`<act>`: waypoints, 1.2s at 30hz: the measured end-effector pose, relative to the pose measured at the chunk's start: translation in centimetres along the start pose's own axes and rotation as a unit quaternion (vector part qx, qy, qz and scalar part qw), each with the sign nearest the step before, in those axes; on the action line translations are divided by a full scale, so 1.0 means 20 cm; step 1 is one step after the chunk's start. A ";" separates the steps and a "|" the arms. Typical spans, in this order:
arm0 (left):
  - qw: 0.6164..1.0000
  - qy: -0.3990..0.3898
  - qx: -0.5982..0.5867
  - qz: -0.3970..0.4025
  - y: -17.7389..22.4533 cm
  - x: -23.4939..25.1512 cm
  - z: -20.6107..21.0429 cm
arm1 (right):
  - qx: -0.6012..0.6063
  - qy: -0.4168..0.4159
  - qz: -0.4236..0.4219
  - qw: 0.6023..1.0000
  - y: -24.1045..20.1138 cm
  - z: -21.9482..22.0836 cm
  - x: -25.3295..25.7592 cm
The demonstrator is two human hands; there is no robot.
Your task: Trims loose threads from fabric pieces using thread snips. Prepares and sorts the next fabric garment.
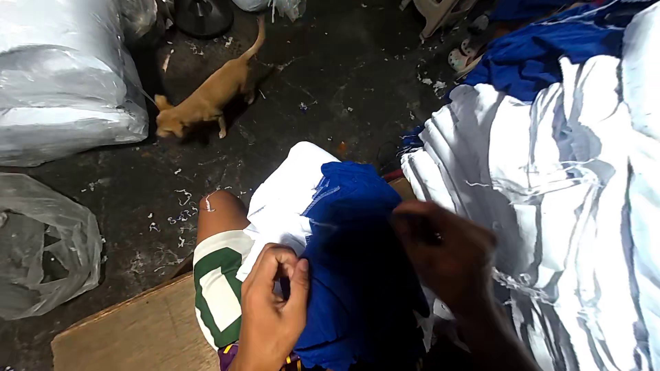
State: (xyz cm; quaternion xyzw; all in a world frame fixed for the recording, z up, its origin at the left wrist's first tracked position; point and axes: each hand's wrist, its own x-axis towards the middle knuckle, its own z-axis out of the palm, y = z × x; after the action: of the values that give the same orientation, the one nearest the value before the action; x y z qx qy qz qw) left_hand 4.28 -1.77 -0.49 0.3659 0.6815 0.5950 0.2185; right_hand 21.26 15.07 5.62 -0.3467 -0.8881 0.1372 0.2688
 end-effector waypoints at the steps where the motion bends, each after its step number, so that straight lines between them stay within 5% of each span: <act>1: 1.000 0.000 -0.004 0.001 0.00 0.02 -0.02 | -0.009 0.026 0.046 0.999 0.02 -0.05 0.04; 4: 0.994 0.003 0.109 -0.001 -0.03 0.05 -0.10 | -0.032 0.119 0.164 0.979 0.11 -0.18 0.16; 6: 0.980 -0.021 0.196 -0.030 -0.06 0.04 -0.12 | -0.005 0.136 0.150 0.979 0.11 -0.21 0.19; 9: 0.968 -0.090 0.222 -0.077 -0.10 0.00 -0.12 | 0.138 -0.025 0.005 0.990 -0.05 -0.15 0.13; 11: 0.961 -0.138 0.214 -0.106 -0.11 -0.02 -0.13 | 0.208 -0.180 -0.079 0.958 -0.15 -0.02 0.03; 14: 0.957 -0.155 0.216 -0.113 -0.11 -0.04 -0.14 | 0.096 -0.271 -0.152 0.946 -0.19 0.16 -0.08; 20: 0.988 -0.093 0.102 -0.068 -0.11 -0.06 -0.26 | -0.031 -0.172 -0.006 0.985 -0.02 0.09 0.04; 23: 0.993 -0.066 0.011 -0.094 -0.07 -0.04 -0.29 | -0.007 -0.099 -0.016 0.995 -0.04 0.05 0.08; 27: 0.989 -0.043 -0.026 -0.143 0.00 0.00 -0.27 | 0.142 -0.241 -0.041 0.959 -0.21 0.09 -0.04; 29: 0.988 -0.036 -0.017 -0.152 0.01 0.01 -0.25 | 0.119 -0.307 -0.090 0.940 -0.28 0.16 -0.13; 32: 0.985 -0.067 0.012 -0.161 -0.01 -0.01 -0.26 | 0.038 -0.269 -0.137 0.953 -0.32 0.22 -0.20; 36: 0.961 -0.190 0.137 -0.147 -0.05 -0.07 -0.25 | 0.107 -0.249 -0.132 0.953 -0.29 0.17 -0.15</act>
State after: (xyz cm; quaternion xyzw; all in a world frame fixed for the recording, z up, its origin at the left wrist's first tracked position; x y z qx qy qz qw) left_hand 1.19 -6.13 -0.63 0.3944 0.7489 0.3765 0.3766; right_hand 17.93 8.68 4.14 -0.1503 -0.9448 0.2770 0.0901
